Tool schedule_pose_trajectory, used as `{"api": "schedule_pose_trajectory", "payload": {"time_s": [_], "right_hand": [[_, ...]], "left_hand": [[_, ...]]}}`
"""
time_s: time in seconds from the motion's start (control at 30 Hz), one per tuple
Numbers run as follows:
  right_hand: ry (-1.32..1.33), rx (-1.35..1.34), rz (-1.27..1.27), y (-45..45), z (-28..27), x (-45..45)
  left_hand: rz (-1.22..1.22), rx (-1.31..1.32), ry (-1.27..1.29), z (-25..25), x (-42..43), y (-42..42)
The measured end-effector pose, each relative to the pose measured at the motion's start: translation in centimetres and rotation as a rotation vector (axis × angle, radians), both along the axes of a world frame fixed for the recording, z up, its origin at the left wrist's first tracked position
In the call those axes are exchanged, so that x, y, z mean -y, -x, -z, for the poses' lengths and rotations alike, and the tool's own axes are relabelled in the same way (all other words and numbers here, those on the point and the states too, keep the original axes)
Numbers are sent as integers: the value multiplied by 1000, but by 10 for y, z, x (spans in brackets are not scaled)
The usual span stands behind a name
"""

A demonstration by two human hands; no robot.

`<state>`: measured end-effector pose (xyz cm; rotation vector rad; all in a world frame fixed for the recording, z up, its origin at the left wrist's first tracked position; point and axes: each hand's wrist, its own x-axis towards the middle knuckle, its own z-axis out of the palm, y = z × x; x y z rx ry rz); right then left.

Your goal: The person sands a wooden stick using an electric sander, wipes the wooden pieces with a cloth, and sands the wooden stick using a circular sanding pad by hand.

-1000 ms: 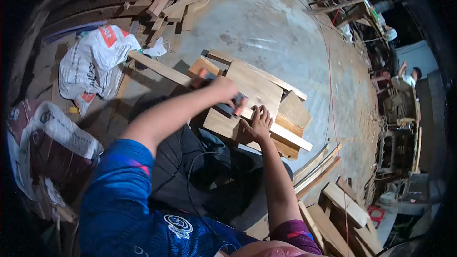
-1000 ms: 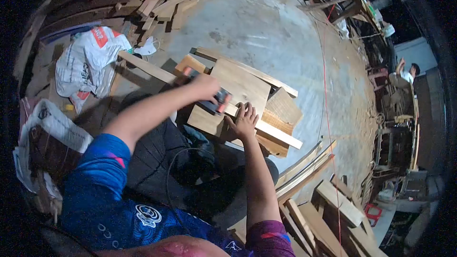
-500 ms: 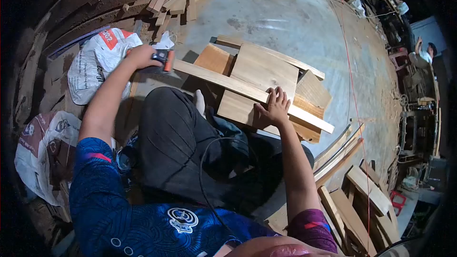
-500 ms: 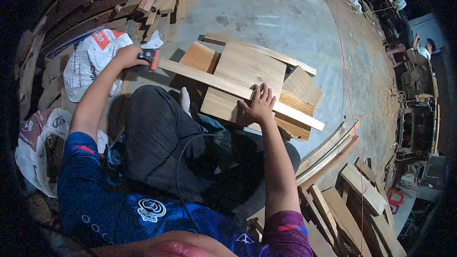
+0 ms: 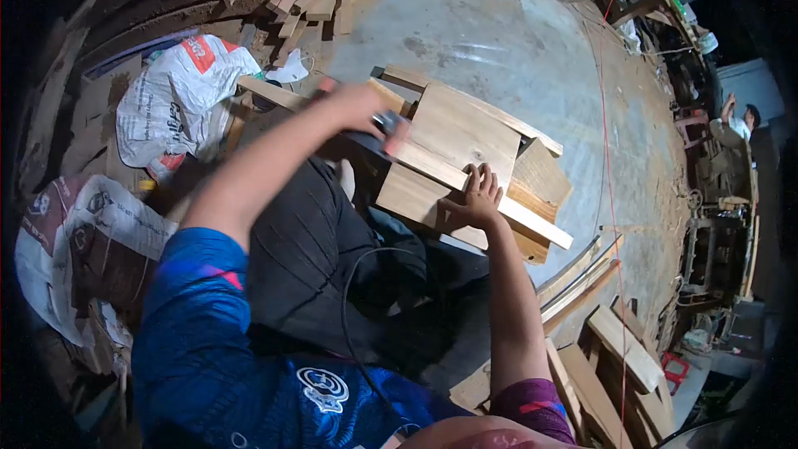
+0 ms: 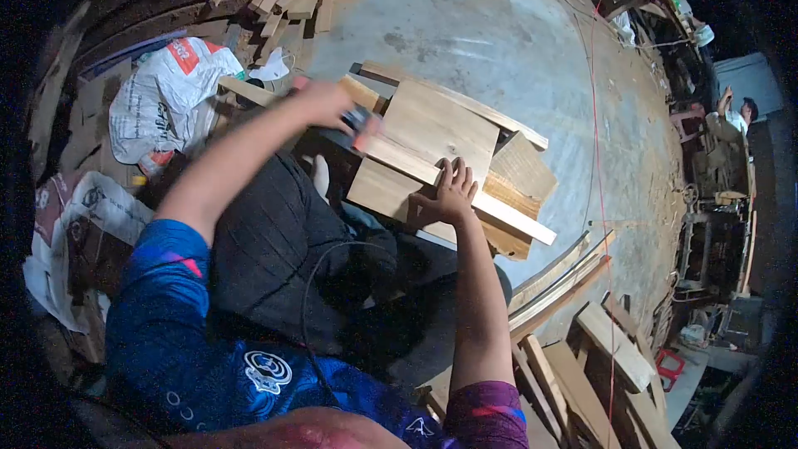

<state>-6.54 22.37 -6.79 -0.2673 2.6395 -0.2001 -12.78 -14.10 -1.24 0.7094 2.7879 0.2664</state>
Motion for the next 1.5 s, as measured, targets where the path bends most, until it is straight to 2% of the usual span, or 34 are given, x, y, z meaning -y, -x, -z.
{"api": "schedule_pose_trajectory", "payload": {"time_s": [0.03,0.07,0.17,0.2,0.23,0.33,0.4,0.43,0.47,0.5,0.53,0.63,0.7,0.73,0.77,0.8,0.83,0.87,0.9,0.93,1.0,1.1,1.2,1.27,1.33,1.4,1.5], "right_hand": [[15,6,12,-1,1,1],[14,-11,6,0,2,1],[-9,-27,10,-3,-4,3],[-3,-35,7,-2,-1,1],[-31,-55,-9,-1,1,1],[-31,-63,2,-1,0,3],[-21,-64,-1,-2,-1,2],[-19,-61,-3,-2,-2,4],[-11,-76,-9,0,4,1],[-13,-86,-13,1,10,-1],[-15,-95,-20,2,13,-3],[-4,-86,-40,3,10,-4],[-6,-74,-27,2,6,-1],[-18,-60,-9,2,4,1],[8,-92,-29,1,4,0],[8,-79,-16,1,3,1],[4,-72,-6,0,1,2],[23,-101,-9,-1,4,0],[20,-132,-16,-3,5,0],[25,-134,-12,-3,4,2],[11,-124,22,-5,0,8],[2,-150,23,-5,3,8],[-17,-160,6,-7,6,6],[-18,-170,-3,-6,3,8],[-23,-178,0,-6,6,7],[7,-210,21,-5,17,3],[89,-252,33,-9,20,1]], "left_hand": [[-27,-71,-2,14,49,3],[-99,-13,53,5,91,0],[-317,-58,125,7,204,-20],[-473,-18,110,-1,210,-29],[-476,1,137,-2,205,-29],[-387,-21,66,14,148,-11],[-180,-47,29,19,70,-1],[-143,36,-32,22,25,0],[-74,-65,-74,15,-22,-11],[-11,-31,-90,26,-63,-13],[45,-4,15,11,-98,-27],[169,-102,-57,20,-108,-28],[156,-75,-28,17,-66,-22],[125,-57,-142,25,-33,-15],[4,-61,-34,-4,4,-22],[-77,-5,-60,16,52,-11],[-151,-54,-59,18,105,-13],[-331,36,-5,6,151,-21],[-424,-68,-80,9,198,-35],[-665,7,116,12,236,-46],[-703,-84,-26,31,274,-73],[-749,-109,-11,25,242,-70],[-447,-102,68,18,173,-39],[-252,-34,14,12,97,-23],[-163,-7,-83,18,22,-15],[-24,-48,-5,17,-46,-16],[17,-127,10,13,-104,-39]]}}
